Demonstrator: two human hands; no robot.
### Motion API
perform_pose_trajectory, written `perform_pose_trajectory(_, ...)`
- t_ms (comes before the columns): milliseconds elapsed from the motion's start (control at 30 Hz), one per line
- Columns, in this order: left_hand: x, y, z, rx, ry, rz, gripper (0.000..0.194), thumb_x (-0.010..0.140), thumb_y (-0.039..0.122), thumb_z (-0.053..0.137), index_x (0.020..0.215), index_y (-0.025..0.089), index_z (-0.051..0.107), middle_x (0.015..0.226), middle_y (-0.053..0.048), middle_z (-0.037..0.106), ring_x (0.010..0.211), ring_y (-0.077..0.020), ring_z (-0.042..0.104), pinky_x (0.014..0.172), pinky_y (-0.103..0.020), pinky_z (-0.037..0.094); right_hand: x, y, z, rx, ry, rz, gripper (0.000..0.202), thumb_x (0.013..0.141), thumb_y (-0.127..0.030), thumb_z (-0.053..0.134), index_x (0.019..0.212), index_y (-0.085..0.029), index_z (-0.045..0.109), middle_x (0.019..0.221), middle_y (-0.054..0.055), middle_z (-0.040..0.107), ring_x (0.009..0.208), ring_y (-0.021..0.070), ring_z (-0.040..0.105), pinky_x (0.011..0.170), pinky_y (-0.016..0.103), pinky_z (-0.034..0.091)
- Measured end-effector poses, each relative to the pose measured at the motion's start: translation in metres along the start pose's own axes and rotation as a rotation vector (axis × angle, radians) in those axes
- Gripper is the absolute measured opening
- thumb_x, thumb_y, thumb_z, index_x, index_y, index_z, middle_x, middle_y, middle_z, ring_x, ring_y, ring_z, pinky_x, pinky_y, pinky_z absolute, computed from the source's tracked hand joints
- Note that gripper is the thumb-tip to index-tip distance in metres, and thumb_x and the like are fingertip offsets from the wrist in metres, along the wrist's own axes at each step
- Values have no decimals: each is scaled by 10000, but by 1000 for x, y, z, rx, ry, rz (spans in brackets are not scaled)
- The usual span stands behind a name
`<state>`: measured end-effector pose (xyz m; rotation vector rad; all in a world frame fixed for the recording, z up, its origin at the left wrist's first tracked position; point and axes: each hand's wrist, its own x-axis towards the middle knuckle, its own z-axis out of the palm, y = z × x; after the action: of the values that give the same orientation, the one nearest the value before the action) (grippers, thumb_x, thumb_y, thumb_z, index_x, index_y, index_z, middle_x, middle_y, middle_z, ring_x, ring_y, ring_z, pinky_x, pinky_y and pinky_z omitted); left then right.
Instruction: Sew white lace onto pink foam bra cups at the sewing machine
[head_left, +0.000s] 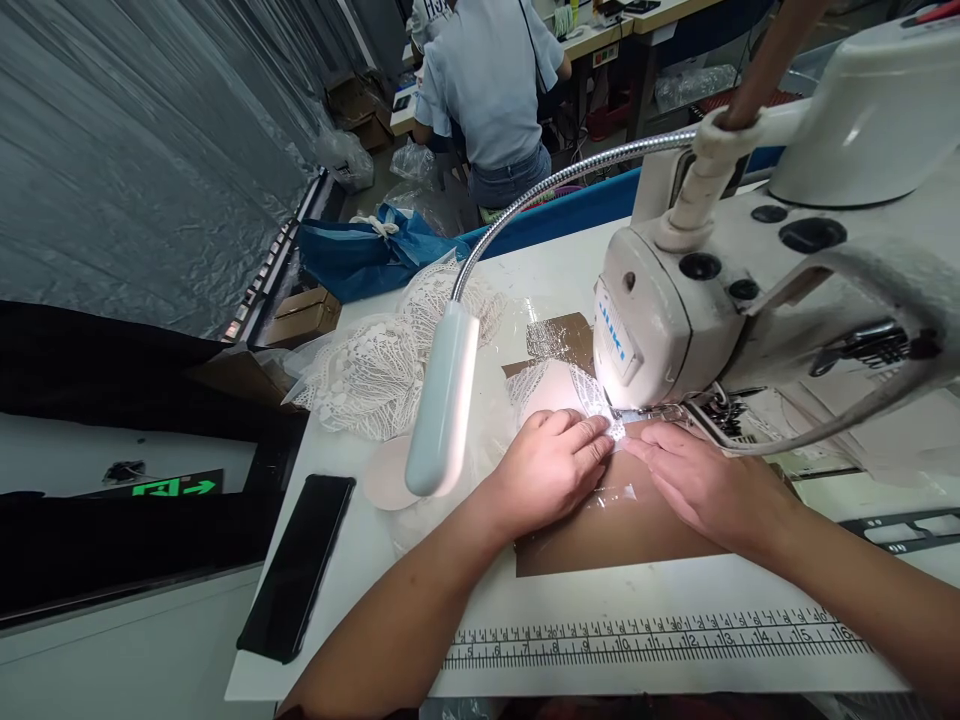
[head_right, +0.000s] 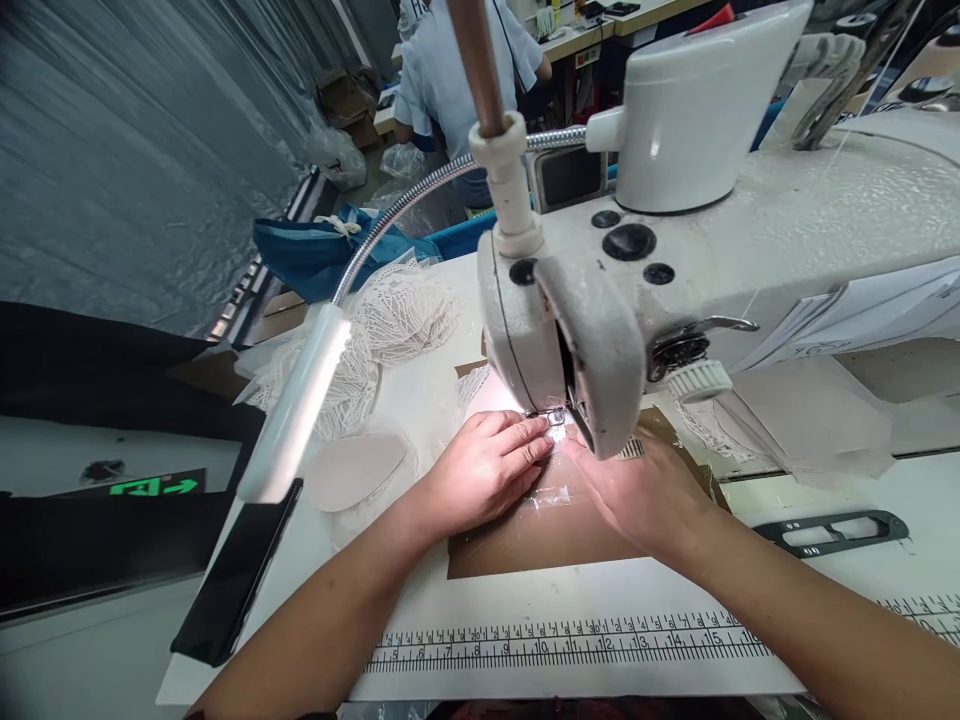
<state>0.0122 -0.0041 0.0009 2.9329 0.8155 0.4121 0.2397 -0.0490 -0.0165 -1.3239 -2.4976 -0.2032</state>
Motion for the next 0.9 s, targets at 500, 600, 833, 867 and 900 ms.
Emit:
perform_pose_trajectory(500, 5, -8, 0, 6, 0, -114, 337, 995, 320, 444, 1162, 135, 672, 1215, -125, 683, 1027, -268, 590, 866, -412, 493, 3, 3, 6, 45, 81, -29, 416, 934, -128, 372, 1127, -195, 734, 1046, 102, 757, 852, 198, 709, 733, 304, 544)
perform_pose_trajectory(600, 6, -11, 0, 3, -8, -150, 349, 982, 346, 457, 1165, 134, 666, 1249, -131, 663, 1063, -286, 581, 884, -428, 490, -2, 7, 12, 93, 61, -21, 400, 939, -152, 407, 1182, -218, 717, 1111, 98, 741, 918, 214, 705, 788, 327, 545)
perform_pose_trajectory(833, 3, -17, 1, 23, 16, -291, 409, 972, 391, 463, 1237, 128, 628, 1363, -136, 590, 1180, -320, 527, 986, -468, 451, -9, 16, 18, 272, -52, -4, 438, 938, -220, 437, 1322, -303, 629, 1124, 55, 736, 996, 238, 691, 883, 364, 546)
perform_pose_trajectory(867, 2, -18, 2, 32, 19, -313, 406, 976, 389, 452, 1244, 135, 623, 1374, -131, 580, 1191, -316, 522, 997, -464, 445, -9, 16, 18, 280, -41, -9, 446, 938, -226, 433, 1334, -316, 618, 1126, 53, 738, 981, 241, 696, 873, 367, 552)
perform_pose_trajectory(900, 1, -19, 2, 40, 19, -340, 404, 980, 388, 441, 1252, 145, 615, 1382, -125, 570, 1196, -308, 519, 1005, -456, 441, -10, 17, 19, 288, -20, -9, 452, 936, -233, 430, 1337, -332, 612, 1136, 51, 737, 971, 245, 700, 863, 370, 558)
